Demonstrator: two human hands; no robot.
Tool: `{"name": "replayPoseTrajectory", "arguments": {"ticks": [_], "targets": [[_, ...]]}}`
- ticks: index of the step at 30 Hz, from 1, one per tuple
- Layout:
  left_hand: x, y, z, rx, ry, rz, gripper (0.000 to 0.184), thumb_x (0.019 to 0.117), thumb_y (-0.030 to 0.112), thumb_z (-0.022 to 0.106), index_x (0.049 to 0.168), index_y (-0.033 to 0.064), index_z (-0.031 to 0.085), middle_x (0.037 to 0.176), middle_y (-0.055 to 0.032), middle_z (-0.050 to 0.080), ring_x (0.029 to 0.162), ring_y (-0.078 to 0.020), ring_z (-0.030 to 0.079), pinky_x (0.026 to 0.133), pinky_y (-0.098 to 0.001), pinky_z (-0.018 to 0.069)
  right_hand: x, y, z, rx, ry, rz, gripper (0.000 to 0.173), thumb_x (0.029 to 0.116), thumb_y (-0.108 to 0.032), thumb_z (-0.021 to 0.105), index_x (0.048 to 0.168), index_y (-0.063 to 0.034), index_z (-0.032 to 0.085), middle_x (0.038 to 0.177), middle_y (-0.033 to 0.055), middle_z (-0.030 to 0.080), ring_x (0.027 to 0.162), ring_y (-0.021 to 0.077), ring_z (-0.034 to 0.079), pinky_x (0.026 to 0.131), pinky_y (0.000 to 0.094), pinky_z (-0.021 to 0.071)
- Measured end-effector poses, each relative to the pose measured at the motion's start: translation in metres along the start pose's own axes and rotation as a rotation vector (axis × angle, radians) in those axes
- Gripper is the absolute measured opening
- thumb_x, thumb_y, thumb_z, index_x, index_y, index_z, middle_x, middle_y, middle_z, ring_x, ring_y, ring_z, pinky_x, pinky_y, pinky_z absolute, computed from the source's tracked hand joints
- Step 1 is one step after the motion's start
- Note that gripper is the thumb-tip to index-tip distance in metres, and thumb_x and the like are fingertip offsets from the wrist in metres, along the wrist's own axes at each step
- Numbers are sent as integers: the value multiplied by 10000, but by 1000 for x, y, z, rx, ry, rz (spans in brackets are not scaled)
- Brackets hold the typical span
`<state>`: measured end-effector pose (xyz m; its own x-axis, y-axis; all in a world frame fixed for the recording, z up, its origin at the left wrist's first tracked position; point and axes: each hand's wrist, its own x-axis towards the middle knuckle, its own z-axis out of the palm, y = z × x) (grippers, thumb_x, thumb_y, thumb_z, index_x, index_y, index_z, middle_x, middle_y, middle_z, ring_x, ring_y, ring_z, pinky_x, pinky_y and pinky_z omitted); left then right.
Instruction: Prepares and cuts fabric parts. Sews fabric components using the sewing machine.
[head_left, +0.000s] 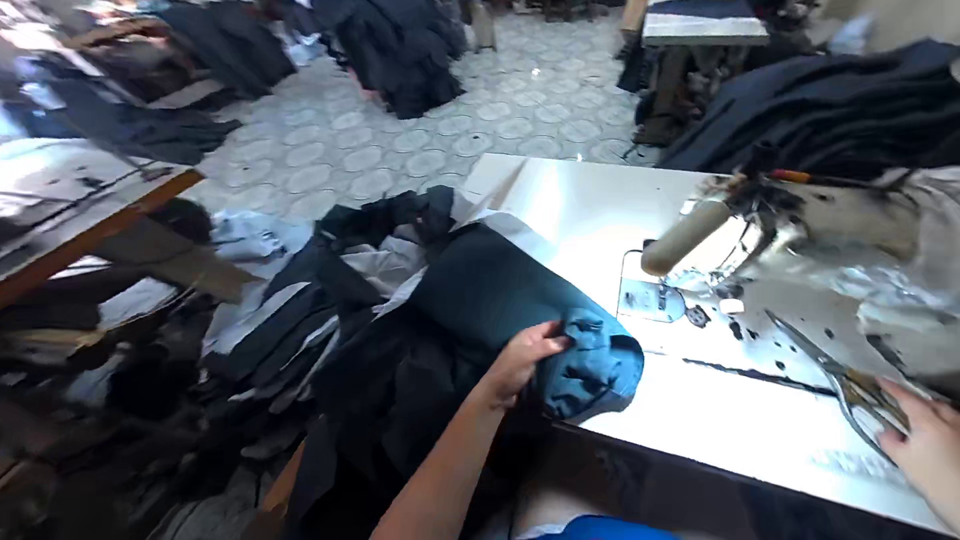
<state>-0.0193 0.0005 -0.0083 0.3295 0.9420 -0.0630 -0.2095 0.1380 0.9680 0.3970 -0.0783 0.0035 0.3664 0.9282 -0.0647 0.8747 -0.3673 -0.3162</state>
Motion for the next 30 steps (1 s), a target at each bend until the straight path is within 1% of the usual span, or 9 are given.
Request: {"name": "replayPoseTrajectory", "arguments": {"ticks": [3,7,11,14,17,19,21,26,30], "targets": [[-18,-7,-2,-174,147,30,325,982,44,363,1092,101,664,896,90,763,828,10,715,789,-207,604,-1,-2,7,74,78,-89,618,836,120,714,1425,51,541,1308,456,518,1170,670,518,961,790,387],[-22,-6,-5,-155,85,66,332,971,44,371,1080,120,675,903,97,764,829,19,712,792,-196,599,-17,-50,25,203,174,-582,558,719,14,692,1277,3,693,1065,278,707,867,460,703,717,637,547],[-19,-13,-10,-178,9,76,212,964,132,513,1075,139,694,925,77,770,855,-3,721,814,-208,598,-11,-91,31,92,275,-758,600,747,-412,647,1195,-20,724,1178,280,673,1073,516,651,826,657,519],[-21,-14,-12,-198,-59,86,156,962,212,625,1061,156,733,937,67,775,864,-9,723,813,-215,601,-10,-107,34,36,217,-770,565,795,-481,642,1198,-98,746,1174,218,709,1085,457,678,813,620,545],[-38,3,4,110,-65,82,145,878,219,669,949,102,717,895,78,753,841,46,687,783,-155,562,-18,-107,32,163,39,-698,438,859,-326,699,1204,-62,755,1172,226,722,1067,437,695,839,621,537],[-53,12,7,554,-248,188,390,891,211,637,1111,-109,679,1071,-91,739,1012,-34,671,939,-209,508,-16,-90,42,192,170,-751,449,763,-333,662,1104,-68,785,1054,177,755,909,376,741,705,579,574],[-51,6,-4,707,-438,336,368,967,204,647,1178,-97,666,1105,-149,737,1042,-69,689,955,-236,528,-16,-77,43,167,207,-786,497,754,-409,639,1094,-77,782,1039,168,749,857,372,739,623,571,561],[-35,-5,-17,391,-458,311,311,1018,275,596,1187,26,674,1128,67,722,1045,97,626,939,-153,523,-25,-61,39,118,259,-781,640,736,-545,601,1145,-79,758,1027,208,696,907,431,680,663,568,541],[-35,-9,-20,338,-454,286,285,1022,351,588,1195,147,688,1148,163,707,1054,118,616,934,-138,520,-28,-48,31,73,361,-771,665,724,-575,608,1178,-104,731,961,216,660,884,454,645,699,566,518]]}}
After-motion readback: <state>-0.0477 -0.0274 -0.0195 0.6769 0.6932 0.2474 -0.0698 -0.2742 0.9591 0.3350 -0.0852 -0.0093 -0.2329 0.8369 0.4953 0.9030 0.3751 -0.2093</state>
